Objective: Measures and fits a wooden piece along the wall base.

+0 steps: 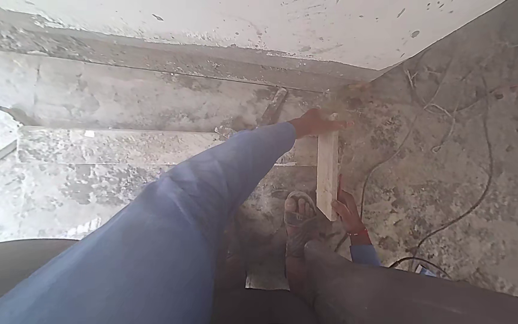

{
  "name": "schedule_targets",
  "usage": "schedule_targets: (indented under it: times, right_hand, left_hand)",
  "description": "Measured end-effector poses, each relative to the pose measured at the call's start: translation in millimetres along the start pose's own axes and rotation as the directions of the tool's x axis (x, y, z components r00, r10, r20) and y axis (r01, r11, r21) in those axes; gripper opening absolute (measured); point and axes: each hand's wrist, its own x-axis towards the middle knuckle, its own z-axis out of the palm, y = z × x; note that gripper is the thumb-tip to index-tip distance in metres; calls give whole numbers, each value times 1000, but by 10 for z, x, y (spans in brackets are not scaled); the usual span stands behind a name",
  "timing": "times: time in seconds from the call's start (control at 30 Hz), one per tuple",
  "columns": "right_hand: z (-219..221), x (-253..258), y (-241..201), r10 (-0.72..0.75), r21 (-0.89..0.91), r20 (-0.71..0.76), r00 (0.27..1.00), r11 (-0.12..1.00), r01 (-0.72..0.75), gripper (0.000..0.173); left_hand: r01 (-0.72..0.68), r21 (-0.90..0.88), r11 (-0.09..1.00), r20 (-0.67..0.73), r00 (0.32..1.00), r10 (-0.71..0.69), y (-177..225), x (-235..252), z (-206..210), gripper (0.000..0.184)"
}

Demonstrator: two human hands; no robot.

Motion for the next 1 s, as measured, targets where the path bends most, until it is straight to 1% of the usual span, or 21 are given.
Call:
schedule_targets:
  times: [0.1,0.17,0.33,0.43,0.5,0.57,0.6,0.73,1.0]
  right_hand:
    - [10,15,-25,3,-2,0,1000,1000,-3,98]
    - [20,11,-23,10,-23,-15,1000,1000,-11,88]
    - [0,9,19,-5,-7,-20,1000,1000,5,78]
    - [14,16,8,-2,-1,-20,1000,1000,2,81]
    - [25,18,6,6,-7,-35,999,1000,-6,85]
    - [16,17,15,4,2,-23,1000,1000,-4,91]
    - [16,19,16,2,11,-16,1000,1000,-1,91]
    - [0,31,40,-9,42,11,1000,999,8,85]
    - [-25,33,17,22,29,25,999,999,-23,83]
  left_hand:
    - [-6,-13,1000,-4,1000,6,-8,7,-4,66]
    - [9,-14,1000,8,1000,-9,-16,16,-10,69]
    - [6,-1,1000,-2,1000,-6,-16,38,0,67]
    - [24,-6,1000,-1,1000,-24,6,22,-5,69]
    - [26,21,999,-7,1000,-26,8,33,5,67]
    - [13,21,1000,-4,1000,-13,13,26,6,64]
    - [10,13,1000,-4,1000,-10,17,16,6,63]
    - [21,-24,999,11,1000,-21,33,-13,-4,69]
    - [-10,-8,1000,-3,1000,10,38,-47,0,65]
